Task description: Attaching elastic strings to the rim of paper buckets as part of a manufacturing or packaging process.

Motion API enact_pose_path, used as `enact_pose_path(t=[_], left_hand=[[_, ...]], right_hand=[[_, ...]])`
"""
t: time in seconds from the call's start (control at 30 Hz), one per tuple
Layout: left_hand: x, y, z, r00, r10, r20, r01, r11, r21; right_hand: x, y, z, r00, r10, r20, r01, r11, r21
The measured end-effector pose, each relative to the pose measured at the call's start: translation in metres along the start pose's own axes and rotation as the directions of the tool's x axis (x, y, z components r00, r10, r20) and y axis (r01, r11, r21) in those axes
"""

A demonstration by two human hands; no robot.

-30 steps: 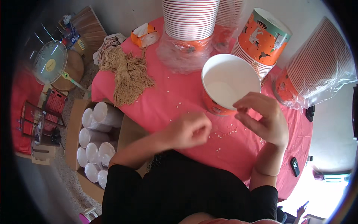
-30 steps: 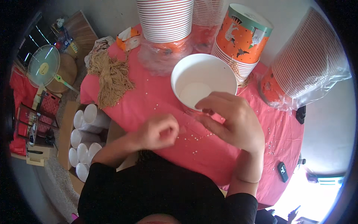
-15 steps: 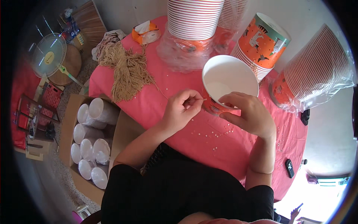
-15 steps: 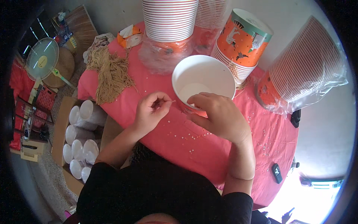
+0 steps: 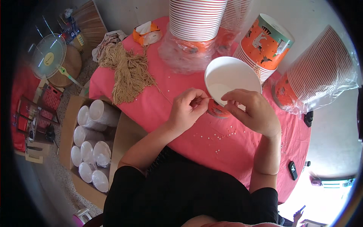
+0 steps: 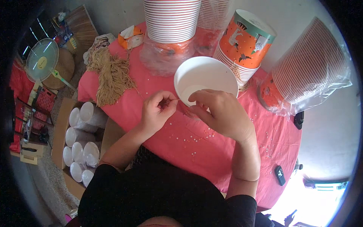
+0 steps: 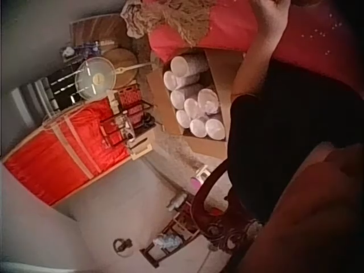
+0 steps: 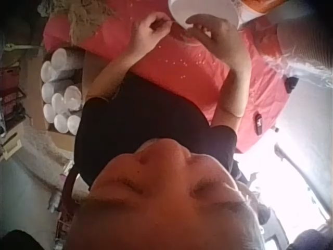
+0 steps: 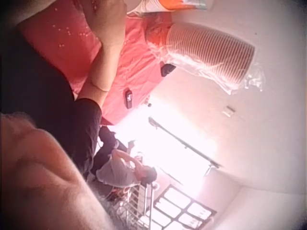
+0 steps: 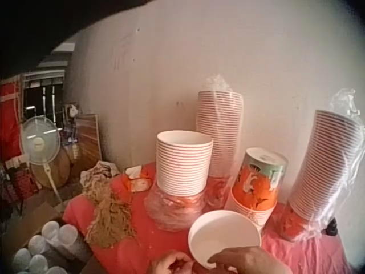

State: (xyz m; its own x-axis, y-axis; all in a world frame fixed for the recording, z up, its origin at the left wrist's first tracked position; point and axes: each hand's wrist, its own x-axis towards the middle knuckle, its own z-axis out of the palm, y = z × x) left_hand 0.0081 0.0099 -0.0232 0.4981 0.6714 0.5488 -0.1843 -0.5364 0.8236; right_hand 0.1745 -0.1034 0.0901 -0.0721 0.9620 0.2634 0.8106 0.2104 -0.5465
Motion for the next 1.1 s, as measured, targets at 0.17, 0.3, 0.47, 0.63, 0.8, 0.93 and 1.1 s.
enact_pose_path(t=[0.17,0.3,0.47,0.63,0.8,0.93,1.1], left_hand=[[-0.001,0.002,0.004,0.999,0.03,-0.021,-0.029,0.999,0.024],[-0.001,0.0,0.007,0.998,0.058,-0.023,-0.057,0.997,0.048],[-0.002,-0.006,0.01,0.99,0.129,-0.049,-0.126,0.991,0.053],[-0.002,-0.008,0.011,0.98,0.189,-0.068,-0.183,0.98,0.081],[-0.002,-0.009,0.011,0.985,0.16,-0.063,-0.154,0.984,0.092],[-0.001,-0.002,0.007,1.0,0.014,-0.019,-0.015,0.999,-0.032],[-0.002,-0.005,-0.026,0.964,-0.166,0.209,0.173,0.985,-0.016]], right_hand=[[0.007,0.012,0.003,1.0,-0.026,-0.01,0.026,0.999,-0.033],[0.017,0.023,0.006,0.997,0.006,0.071,-0.007,1.0,0.007],[0.029,0.025,0.015,0.995,0.005,0.098,-0.006,1.0,0.004],[0.037,0.032,0.022,0.996,-0.011,0.09,0.01,1.0,0.013],[0.038,0.035,0.022,0.994,-0.039,0.105,0.036,0.999,0.032],[0.03,0.033,0.013,0.998,-0.066,-0.024,0.057,0.966,-0.251],[0.005,0.043,-0.026,0.918,0.139,-0.37,-0.092,0.985,0.142]])
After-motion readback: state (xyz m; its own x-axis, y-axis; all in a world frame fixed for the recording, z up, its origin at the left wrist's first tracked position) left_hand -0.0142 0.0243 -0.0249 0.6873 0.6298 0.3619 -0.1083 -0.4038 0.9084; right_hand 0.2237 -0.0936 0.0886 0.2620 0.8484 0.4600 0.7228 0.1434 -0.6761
